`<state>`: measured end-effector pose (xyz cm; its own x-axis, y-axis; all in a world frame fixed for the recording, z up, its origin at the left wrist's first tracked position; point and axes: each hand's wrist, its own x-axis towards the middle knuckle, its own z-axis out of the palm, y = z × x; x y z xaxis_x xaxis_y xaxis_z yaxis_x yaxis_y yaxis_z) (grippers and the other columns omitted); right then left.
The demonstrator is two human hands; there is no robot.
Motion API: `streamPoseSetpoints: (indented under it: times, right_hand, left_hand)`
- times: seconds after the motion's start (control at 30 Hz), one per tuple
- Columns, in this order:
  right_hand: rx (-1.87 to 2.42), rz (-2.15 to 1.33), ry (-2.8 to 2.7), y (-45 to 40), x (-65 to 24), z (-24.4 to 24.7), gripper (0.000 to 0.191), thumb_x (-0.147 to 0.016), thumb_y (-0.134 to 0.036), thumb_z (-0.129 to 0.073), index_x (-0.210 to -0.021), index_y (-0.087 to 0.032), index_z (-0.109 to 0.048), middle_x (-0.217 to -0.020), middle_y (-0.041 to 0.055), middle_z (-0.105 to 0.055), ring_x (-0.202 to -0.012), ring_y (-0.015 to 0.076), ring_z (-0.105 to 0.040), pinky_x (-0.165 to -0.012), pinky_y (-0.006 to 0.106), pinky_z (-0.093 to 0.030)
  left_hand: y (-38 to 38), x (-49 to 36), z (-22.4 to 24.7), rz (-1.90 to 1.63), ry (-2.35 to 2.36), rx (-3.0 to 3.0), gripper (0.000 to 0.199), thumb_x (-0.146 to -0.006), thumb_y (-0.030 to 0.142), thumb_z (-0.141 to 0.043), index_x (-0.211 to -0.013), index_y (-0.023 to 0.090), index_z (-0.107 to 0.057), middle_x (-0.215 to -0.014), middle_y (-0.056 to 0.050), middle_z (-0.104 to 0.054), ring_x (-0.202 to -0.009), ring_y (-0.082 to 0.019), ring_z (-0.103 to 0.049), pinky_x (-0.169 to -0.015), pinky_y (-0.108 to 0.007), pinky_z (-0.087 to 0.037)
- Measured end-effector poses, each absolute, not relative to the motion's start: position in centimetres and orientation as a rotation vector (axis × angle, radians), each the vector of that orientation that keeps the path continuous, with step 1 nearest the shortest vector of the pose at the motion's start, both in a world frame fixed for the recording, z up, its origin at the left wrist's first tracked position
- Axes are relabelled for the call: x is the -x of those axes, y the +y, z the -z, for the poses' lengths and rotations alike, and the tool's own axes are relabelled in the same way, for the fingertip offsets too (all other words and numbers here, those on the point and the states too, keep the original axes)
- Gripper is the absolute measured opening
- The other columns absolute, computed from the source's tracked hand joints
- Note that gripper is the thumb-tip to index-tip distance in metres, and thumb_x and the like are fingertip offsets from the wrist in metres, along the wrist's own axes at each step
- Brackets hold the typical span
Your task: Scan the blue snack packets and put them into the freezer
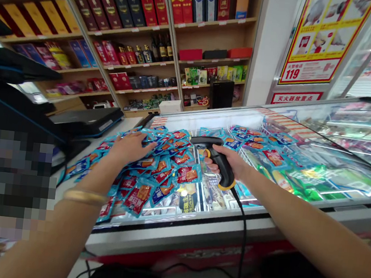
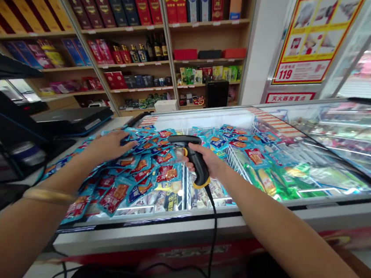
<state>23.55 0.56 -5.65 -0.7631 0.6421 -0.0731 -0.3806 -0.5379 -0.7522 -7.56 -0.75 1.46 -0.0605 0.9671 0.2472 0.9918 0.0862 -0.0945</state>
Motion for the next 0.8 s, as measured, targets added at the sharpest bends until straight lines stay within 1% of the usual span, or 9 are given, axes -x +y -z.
streamPoseSetpoints:
  times: [0.03,0.1,0.17,0.27,0.33,0.43,0.5,0.6,0.8]
  right_hand:
    - [0.463,-2.289,-1.006,0.5,-23.5,5.7,0.021,-0.089,-0.036,-0.054,-0.089,-0.015,-0.055,-0.067,0.0018,-0.054,-0.049,0.0092,-0.045,-0.044,0.019,-0.041]
    - [0.467,-2.285,-0.997,0.4,-23.7,5.8,0.021,-0.088,-0.036,-0.056,-0.088,-0.015,-0.055,-0.068,0.0019,-0.054,-0.049,0.0091,-0.046,-0.044,0.019,-0.041]
    - [0.473,-2.265,-0.977,0.5,-24.3,5.8,0.020,-0.088,-0.035,-0.057,-0.087,-0.015,-0.054,-0.067,0.0014,-0.054,-0.049,0.0091,-0.045,-0.044,0.019,-0.041]
    - [0.474,-2.207,-0.949,0.8,-25.5,5.5,0.019,-0.088,-0.035,-0.055,-0.086,-0.016,-0.054,-0.066,0.0010,-0.052,-0.049,0.0093,-0.044,-0.043,0.019,-0.041]
    - [0.477,-2.155,-0.937,1.2,-26.6,5.3,0.018,-0.088,-0.035,-0.055,-0.086,-0.016,-0.055,-0.067,0.0009,-0.051,-0.048,0.0095,-0.043,-0.042,0.020,-0.041]
    - [0.493,-2.069,-0.924,2.0,-29.0,5.1,0.019,-0.087,-0.035,-0.056,-0.088,-0.017,-0.056,-0.068,0.0008,-0.050,-0.049,0.0099,-0.042,-0.041,0.021,-0.040]
    - [0.515,-2.016,-0.915,2.6,-31.0,5.1,0.019,-0.086,-0.035,-0.057,-0.088,-0.016,-0.056,-0.068,0.0011,-0.050,-0.050,0.0102,-0.042,-0.041,0.021,-0.040]
    - [0.573,-1.960,-0.882,3.1,-34.0,5.3,0.020,-0.086,-0.035,-0.058,-0.088,-0.016,-0.057,-0.068,0.0016,-0.051,-0.050,0.0105,-0.043,-0.041,0.021,-0.041]
    - [0.592,-1.904,-0.818,3.1,-37.3,5.7,0.018,-0.085,-0.034,-0.059,-0.086,-0.016,-0.055,-0.067,0.0017,-0.052,-0.049,0.0096,-0.043,-0.041,0.020,-0.041]
  left_hand:
    - [-0.9,7.7,-1.2,0.047,-2.112,1.978,0.059,-0.087,0.056,-0.044,-0.129,0.018,-0.060,-0.142,-0.015,-0.054,-0.132,-0.037,-0.048,-0.111,-0.060,-0.030]
    - [-1.1,7.6,-0.8,-0.012,-2.069,1.975,0.062,-0.090,0.057,-0.039,-0.136,0.018,-0.054,-0.147,-0.015,-0.049,-0.137,-0.037,-0.042,-0.112,-0.063,-0.025]
    - [-1.2,7.2,-0.7,0.014,-2.038,1.947,0.063,-0.091,0.056,-0.036,-0.140,0.019,-0.050,-0.149,-0.016,-0.046,-0.140,-0.037,-0.038,-0.113,-0.063,-0.021]
    - [-1.3,6.0,-0.7,0.163,-1.979,1.893,0.063,-0.092,0.054,-0.038,-0.142,0.018,-0.047,-0.151,-0.017,-0.044,-0.143,-0.038,-0.032,-0.115,-0.063,-0.018]
    - [-1.3,4.4,-0.7,0.299,-1.916,1.916,0.058,-0.092,0.050,-0.040,-0.141,0.018,-0.048,-0.150,-0.016,-0.044,-0.144,-0.036,-0.032,-0.116,-0.059,-0.020]
    - [-0.7,0.9,-0.2,0.460,-1.813,2.063,0.052,-0.093,0.045,-0.042,-0.137,0.018,-0.052,-0.146,-0.015,-0.050,-0.140,-0.031,-0.039,-0.117,-0.053,-0.025]
    - [0.0,-2.1,0.5,0.503,-1.773,2.205,0.052,-0.092,0.043,-0.044,-0.135,0.015,-0.053,-0.143,-0.017,-0.052,-0.137,-0.030,-0.043,-0.116,-0.049,-0.027]
    - [1.5,-6.9,1.9,0.531,-1.732,2.416,0.053,-0.091,0.040,-0.047,-0.136,0.014,-0.051,-0.144,-0.017,-0.052,-0.136,-0.028,-0.044,-0.116,-0.045,-0.031]
    - [5.8,-14.6,4.6,0.531,-1.717,2.688,0.055,-0.085,0.032,-0.056,-0.137,0.015,-0.049,-0.146,-0.018,-0.049,-0.138,-0.030,-0.042,-0.114,-0.045,-0.034]
